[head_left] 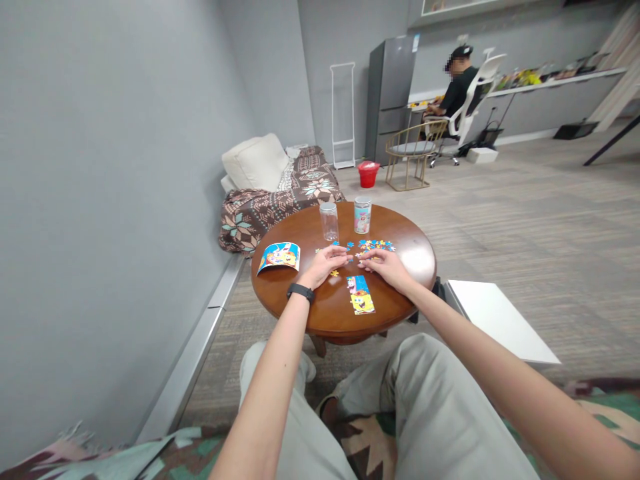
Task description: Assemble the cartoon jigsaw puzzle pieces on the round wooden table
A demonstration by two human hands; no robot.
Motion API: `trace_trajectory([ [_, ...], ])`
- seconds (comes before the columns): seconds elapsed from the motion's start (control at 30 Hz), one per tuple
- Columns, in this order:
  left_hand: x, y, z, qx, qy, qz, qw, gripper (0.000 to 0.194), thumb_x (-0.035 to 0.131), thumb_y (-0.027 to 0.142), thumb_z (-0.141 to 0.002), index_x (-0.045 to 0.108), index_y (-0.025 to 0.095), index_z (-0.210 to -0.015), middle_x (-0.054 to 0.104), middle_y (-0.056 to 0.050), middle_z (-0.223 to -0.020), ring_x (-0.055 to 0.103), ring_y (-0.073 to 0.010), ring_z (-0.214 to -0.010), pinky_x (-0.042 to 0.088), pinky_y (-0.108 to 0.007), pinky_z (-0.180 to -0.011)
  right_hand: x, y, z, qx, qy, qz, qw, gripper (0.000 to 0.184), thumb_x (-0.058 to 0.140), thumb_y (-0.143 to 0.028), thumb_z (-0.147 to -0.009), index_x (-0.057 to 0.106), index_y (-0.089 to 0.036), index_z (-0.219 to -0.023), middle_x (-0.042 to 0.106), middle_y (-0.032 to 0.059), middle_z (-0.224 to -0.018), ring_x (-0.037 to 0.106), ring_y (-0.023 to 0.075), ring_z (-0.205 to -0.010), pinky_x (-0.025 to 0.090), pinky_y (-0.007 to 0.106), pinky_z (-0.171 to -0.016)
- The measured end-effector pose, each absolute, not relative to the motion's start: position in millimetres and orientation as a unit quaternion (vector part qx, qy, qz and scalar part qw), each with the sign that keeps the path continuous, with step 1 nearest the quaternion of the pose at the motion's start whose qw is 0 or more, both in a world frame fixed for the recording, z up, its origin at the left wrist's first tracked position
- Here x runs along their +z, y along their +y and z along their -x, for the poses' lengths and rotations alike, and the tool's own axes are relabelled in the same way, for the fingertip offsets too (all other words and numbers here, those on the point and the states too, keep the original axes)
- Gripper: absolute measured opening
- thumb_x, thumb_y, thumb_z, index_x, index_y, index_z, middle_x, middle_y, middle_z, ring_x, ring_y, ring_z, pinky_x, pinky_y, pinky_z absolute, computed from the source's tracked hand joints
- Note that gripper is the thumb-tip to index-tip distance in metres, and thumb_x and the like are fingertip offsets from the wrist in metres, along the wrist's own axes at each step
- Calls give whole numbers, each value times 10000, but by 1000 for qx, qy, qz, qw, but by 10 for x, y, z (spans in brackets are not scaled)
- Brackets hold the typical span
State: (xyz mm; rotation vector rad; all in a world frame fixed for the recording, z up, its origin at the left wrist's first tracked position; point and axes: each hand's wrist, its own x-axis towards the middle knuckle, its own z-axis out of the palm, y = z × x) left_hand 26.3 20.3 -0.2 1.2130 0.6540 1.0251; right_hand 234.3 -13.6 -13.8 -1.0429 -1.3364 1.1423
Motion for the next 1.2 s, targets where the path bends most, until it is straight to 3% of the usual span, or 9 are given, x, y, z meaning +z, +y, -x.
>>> trace_trajectory([
  [0.13, -27, 245, -263, 435, 299, -522, 670, 444, 895, 409, -647, 647, 135, -893, 688, -23, -809, 695, -128, -737, 525, -247, -724, -138, -123, -2335, 478, -547, 439, 529, 407, 826, -506, -633, 632, -208, -831, 743, 43, -750, 706, 185, -666, 546, 297, -631],
  [0.23, -63, 300, -260, 434, 313, -531, 657, 433, 864, 449, -686, 646, 128, -877, 643, 20, -686, 563, -52, -506, 421, -183, -502, -144, -107, -2340, 463, -556, 452, 521, 364, 773, -501, -681, 616, -208, -830, 700, 12, -664, 619, 143, -533, 481, 268, -531],
  [0.3, -79, 320, -260, 442, 307, -538, 649, 427, 871, 440, -675, 666, 120, -869, 654, 19, -685, 499, -27, -462, 368, -174, -459, -151, -96, -2348, 441, -562, 457, 530, 280, 718, -447, -722, 613, -210, -826, 685, 0, -666, 596, 132, -529, 476, 265, -537],
  [0.43, -67, 293, -254, 435, 285, -547, 656, 448, 907, 382, -633, 713, 124, -945, 753, -77, -905, 679, -101, -699, 485, -211, -651, -171, -74, -2364, 406, -580, 465, 532, 91, 630, -270, -732, 610, -209, -797, 688, 6, -733, 641, 145, -615, 519, 281, -619],
  [0.6, -23, 220, -246, 430, 276, -545, 665, 512, 938, 322, -588, 728, 129, -1013, 763, -137, -1016, 730, -229, -970, 528, -328, -871, -194, -62, -2364, 410, -592, 464, 516, 183, 625, -159, -690, 635, -207, -866, 721, 17, -827, 680, 150, -638, 563, 302, -675],
  [0.7, -13, 208, -248, 432, 292, -537, 664, 512, 943, 357, -569, 723, 121, -966, 763, -112, -949, 731, -210, -926, 534, -318, -856, -204, -65, -2359, 418, -593, 462, 511, 142, 655, -206, -725, 651, -206, -867, 737, 29, -845, 722, 180, -730, 579, 314, -717],
  [0.9, -11, 242, -248, 427, 318, -538, 653, 471, 879, 516, -622, 668, 127, -782, 691, -18, -721, 623, -84, -593, 495, -221, -618, -216, -58, -2362, 435, -591, 463, 497, 192, 738, -331, -734, 704, -192, -863, 763, 59, -834, 732, 215, -789, 594, 359, -774],
  [1.03, -7, 251, -259, 424, 326, -531, 657, 460, 850, 529, -662, 659, 125, -771, 665, -12, -713, 594, -72, -567, 481, -221, -602, -211, -56, -2378, 392, -609, 484, 492, 223, 743, -343, -725, 741, -192, -889, 761, 52, -805, 694, 197, -717, 590, 361, -760],
  [1.2, 17, 206, -277, 424, 314, -559, 640, 489, 931, 430, -540, 652, 131, -809, 668, 1, -745, 629, -94, -654, 497, -240, -682, -192, -70, -2372, 413, -599, 484, 486, 249, 695, -380, -768, 730, -191, -926, 756, 49, -803, 686, 187, -681, 588, 348, -718],
])
